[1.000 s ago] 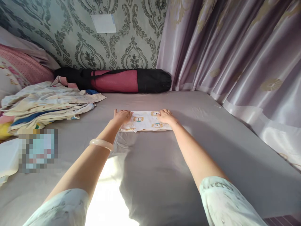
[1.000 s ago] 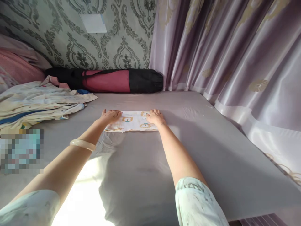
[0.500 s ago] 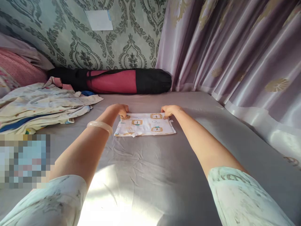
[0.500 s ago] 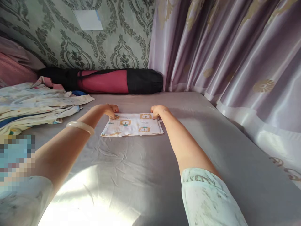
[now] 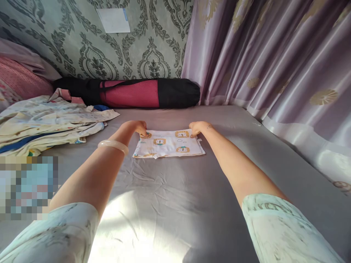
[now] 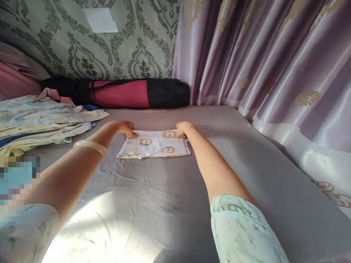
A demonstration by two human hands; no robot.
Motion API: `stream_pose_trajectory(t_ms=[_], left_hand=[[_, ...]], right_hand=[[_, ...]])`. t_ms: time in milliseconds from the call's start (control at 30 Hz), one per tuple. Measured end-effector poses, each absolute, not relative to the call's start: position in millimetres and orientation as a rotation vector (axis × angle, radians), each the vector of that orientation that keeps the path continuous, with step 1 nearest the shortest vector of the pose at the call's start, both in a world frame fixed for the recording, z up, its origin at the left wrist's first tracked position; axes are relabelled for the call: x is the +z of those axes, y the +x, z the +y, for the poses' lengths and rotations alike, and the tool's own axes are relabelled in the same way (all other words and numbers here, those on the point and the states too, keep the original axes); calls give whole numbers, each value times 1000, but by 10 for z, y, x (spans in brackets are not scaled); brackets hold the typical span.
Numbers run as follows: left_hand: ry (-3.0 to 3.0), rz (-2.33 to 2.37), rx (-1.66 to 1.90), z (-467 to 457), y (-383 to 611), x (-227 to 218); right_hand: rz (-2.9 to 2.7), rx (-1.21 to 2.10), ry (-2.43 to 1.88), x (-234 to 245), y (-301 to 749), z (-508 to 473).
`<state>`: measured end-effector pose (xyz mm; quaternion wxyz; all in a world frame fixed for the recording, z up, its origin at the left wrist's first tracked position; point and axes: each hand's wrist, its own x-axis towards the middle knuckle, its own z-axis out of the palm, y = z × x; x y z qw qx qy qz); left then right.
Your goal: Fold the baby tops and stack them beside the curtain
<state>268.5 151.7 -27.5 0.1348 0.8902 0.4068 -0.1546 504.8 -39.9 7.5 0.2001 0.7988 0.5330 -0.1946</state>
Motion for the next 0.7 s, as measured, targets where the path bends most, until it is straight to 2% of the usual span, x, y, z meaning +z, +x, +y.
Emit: stream_pose_trajectory(t_ms=[167,400,533,700], left_hand=[[2496,1276,-459,1255,2609,-225],[2783,1523,-67,816,2473,-262],[2875,1376,169,554,2484,-351],[2893,1052,153,283,2647,-549]], right_hand=[[1466,-459,2351,14,4931,-514],[1533,-168,2524,-116,4705,-730],[1824,40,2515,-216,4459,-781],[2108,-85,2461,-456,4137,-733]])
